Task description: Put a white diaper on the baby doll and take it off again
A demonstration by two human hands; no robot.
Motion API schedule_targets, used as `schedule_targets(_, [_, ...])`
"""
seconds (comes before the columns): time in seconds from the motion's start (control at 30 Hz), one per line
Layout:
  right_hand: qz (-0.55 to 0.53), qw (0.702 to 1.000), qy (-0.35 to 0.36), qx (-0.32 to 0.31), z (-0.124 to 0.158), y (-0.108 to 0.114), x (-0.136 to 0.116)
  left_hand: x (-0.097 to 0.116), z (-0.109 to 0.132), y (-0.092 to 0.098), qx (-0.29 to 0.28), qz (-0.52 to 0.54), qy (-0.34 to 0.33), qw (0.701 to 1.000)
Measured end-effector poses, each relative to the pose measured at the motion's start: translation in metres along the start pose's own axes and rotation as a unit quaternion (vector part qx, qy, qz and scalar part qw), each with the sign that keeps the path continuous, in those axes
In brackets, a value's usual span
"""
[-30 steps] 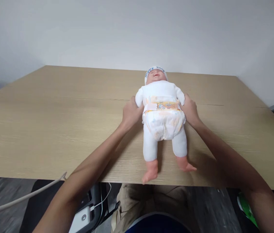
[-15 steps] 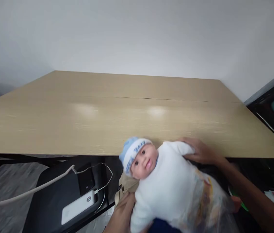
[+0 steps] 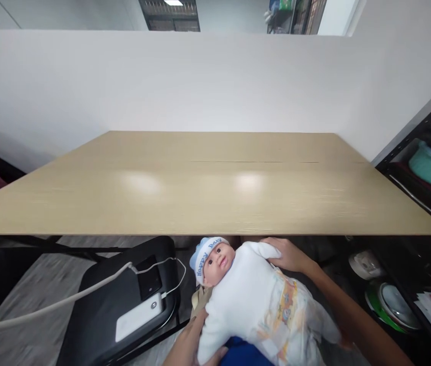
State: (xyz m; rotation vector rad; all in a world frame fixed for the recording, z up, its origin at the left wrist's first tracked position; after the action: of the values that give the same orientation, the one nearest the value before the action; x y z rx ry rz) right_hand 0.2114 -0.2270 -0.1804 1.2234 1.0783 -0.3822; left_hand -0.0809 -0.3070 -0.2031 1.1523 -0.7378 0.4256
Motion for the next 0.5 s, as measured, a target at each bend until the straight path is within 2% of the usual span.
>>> schedule_targets(0.13, [0.014, 0.999, -0.031, -0.014, 0.002, -0.023, 0.048, -0.025, 0.035, -0.033, -0.041, 0.007, 0.030, 0.999])
schedule_targets(0.2, [0.011, 0.999, -0.041, -0.015, 0.009, -0.030, 0.061, -0.037, 0.045, -0.045, -0.052, -0.016, 0.033, 0.998])
schedule_targets(0.3, [-0.007, 0.998, -0.051, 0.023, 0.024, -0.022, 0.060, -0.040, 0.047, -0.035, 0.011, -0.068, 0.009, 0.998])
schedule_targets(0.4, [-0.057, 0.995, -0.072, 0.034, 0.040, -0.015, 0.042, -0.019, 0.041, -0.012, 0.078, -0.079, -0.027, 0.994])
schedule_targets(0.5, [-0.100, 0.990, -0.098, 0.009, 0.052, -0.021, 0.025, 0.026, 0.021, -0.005, 0.051, -0.055, -0.100, 0.992])
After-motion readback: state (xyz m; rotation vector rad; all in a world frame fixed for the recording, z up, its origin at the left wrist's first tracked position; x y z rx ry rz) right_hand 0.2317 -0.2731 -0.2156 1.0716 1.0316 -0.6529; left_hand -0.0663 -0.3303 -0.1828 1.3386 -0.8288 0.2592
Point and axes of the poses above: each hand's wrist, its own z-axis away from the middle knuckle, its own y-axis out of the back of the hand, x = y × z, the point moved 9 cm from there along -z, towards the middle knuckle, and after that the axes turned 2 degrees about y, right-handed, at the moved point
